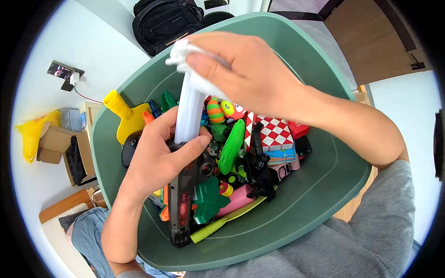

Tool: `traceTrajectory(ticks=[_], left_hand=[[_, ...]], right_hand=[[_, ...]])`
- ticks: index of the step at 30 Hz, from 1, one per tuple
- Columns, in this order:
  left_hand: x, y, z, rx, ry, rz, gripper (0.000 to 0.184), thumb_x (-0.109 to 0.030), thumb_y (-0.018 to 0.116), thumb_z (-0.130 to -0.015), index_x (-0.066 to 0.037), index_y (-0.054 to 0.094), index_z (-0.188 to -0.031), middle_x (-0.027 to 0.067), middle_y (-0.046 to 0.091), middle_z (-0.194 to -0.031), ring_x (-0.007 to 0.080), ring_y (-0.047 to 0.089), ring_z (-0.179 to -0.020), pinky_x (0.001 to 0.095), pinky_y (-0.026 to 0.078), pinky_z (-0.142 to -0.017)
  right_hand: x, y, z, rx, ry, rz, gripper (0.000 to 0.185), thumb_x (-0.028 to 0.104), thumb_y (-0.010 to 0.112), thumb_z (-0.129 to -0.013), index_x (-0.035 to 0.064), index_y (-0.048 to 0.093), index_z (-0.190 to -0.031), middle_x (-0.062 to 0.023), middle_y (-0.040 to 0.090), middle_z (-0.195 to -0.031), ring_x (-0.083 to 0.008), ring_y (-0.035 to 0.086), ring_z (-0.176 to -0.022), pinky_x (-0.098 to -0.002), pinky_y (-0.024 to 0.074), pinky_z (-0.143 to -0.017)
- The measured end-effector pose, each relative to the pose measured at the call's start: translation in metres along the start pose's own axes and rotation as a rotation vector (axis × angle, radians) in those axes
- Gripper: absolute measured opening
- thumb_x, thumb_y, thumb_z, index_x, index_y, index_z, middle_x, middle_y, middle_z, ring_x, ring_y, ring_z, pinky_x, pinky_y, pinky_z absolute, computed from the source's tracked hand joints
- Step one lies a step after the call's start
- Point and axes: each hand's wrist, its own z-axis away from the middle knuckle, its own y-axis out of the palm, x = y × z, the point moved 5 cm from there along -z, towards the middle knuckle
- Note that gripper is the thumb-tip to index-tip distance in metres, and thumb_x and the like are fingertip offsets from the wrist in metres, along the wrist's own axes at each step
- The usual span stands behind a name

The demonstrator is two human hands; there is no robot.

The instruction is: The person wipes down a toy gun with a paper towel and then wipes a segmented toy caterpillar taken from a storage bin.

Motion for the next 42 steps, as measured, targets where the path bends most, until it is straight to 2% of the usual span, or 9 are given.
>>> traceTrajectory(ticks=[5,7,16,23,25,28,33,36,42], left_hand=[[-0.002,-0.008,0.001,-0.026,0.019,-0.035,0.037,-0.017,0.068,-0.085,-0.001,0.054,-0.116,-0.0007,0.062,-0.085,0.0039,0.052,-0.071,0.0212,0.044,-0.062],[-0.003,-0.017,0.003,-0.027,-0.016,-0.024,0.051,-0.016,0.062,-0.088,0.001,0.043,-0.132,0.0060,0.064,-0.091,0.0112,0.061,-0.079,0.0233,0.049,-0.068],[-0.008,-0.038,0.005,-0.134,0.037,-0.032,0.042,-0.018,0.051,-0.094,0.002,0.042,-0.130,0.0093,0.063,-0.084,0.0164,0.064,-0.075,0.0271,0.051,-0.069],[-0.012,-0.047,0.007,-0.292,0.077,-0.199,0.055,-0.001,0.047,-0.083,0.000,0.033,-0.136,0.0111,0.063,-0.092,0.0142,0.060,-0.073,0.0284,0.049,-0.071],[-0.013,-0.046,0.008,-0.307,0.105,-0.185,0.060,0.003,0.045,-0.081,-0.002,0.031,-0.139,0.0122,0.062,-0.098,0.0136,0.060,-0.073,0.0289,0.049,-0.072],[-0.021,-0.046,0.011,-0.399,0.202,-0.278,0.075,0.007,0.046,-0.076,-0.009,0.024,-0.145,0.0148,0.057,-0.113,0.0182,0.060,-0.087,0.0317,0.049,-0.082],[-0.036,-0.053,0.018,-0.490,0.432,-0.947,0.079,0.006,0.052,-0.069,-0.012,0.030,-0.144,0.0282,0.042,-0.129,0.0436,0.048,-0.117,0.0426,0.042,-0.095],[-0.032,-0.052,0.022,-0.563,0.255,-1.027,0.078,0.007,0.052,-0.069,-0.014,0.034,-0.142,0.0292,0.031,-0.140,0.0463,0.038,-0.126,0.0426,0.039,-0.099],[-0.025,-0.056,0.020,-0.605,0.314,-1.213,0.071,0.008,0.051,-0.070,-0.013,0.042,-0.137,0.0285,0.026,-0.144,0.0459,0.035,-0.128,0.0466,0.033,-0.104]], right_hand=[[-0.020,-0.014,-0.004,-0.048,0.281,-0.028,0.026,0.024,0.054,-0.089,0.0001,0.064,-0.092,-0.0165,0.061,-0.070,-0.0276,0.059,-0.062,-0.0364,0.0442,-0.057],[-0.020,-0.017,-0.004,-0.018,0.347,-0.033,0.027,0.023,0.055,-0.087,0.0008,0.065,-0.098,-0.0165,0.064,-0.075,-0.0262,0.062,-0.066,-0.0354,0.0469,-0.061],[-0.022,-0.005,0.002,0.113,0.336,-0.009,0.031,0.022,0.059,-0.079,0.0012,0.067,-0.101,-0.0186,0.067,-0.081,-0.0287,0.068,-0.074,-0.0358,0.0517,-0.069],[-0.022,0.002,0.006,0.291,0.265,0.132,0.028,0.019,0.058,-0.077,0.0004,0.067,-0.097,-0.0199,0.067,-0.082,-0.0323,0.067,-0.078,-0.0387,0.0525,-0.074],[-0.022,0.001,0.006,0.304,0.227,0.184,0.026,0.018,0.060,-0.080,0.0015,0.065,-0.099,-0.0140,0.068,-0.083,-0.0244,0.067,-0.075,-0.0328,0.0507,-0.069],[-0.026,0.000,0.007,0.276,0.239,0.203,0.028,0.017,0.059,-0.080,0.0020,0.061,-0.103,-0.0157,0.067,-0.082,-0.0268,0.067,-0.076,-0.0347,0.0512,-0.070],[-0.026,0.000,0.008,0.306,0.341,0.190,0.034,0.018,0.061,-0.077,0.0011,0.059,-0.106,-0.0226,0.065,-0.092,-0.0364,0.065,-0.086,-0.0424,0.0505,-0.079],[-0.029,-0.004,0.007,0.299,0.330,0.231,0.034,0.019,0.061,-0.077,0.0013,0.059,-0.105,-0.0221,0.065,-0.091,-0.0359,0.065,-0.085,-0.0425,0.0504,-0.079],[-0.034,-0.021,-0.005,0.200,0.217,0.300,0.030,0.022,0.062,-0.074,0.0034,0.066,-0.098,-0.0213,0.066,-0.086,-0.0342,0.066,-0.083,-0.0398,0.0515,-0.077]])
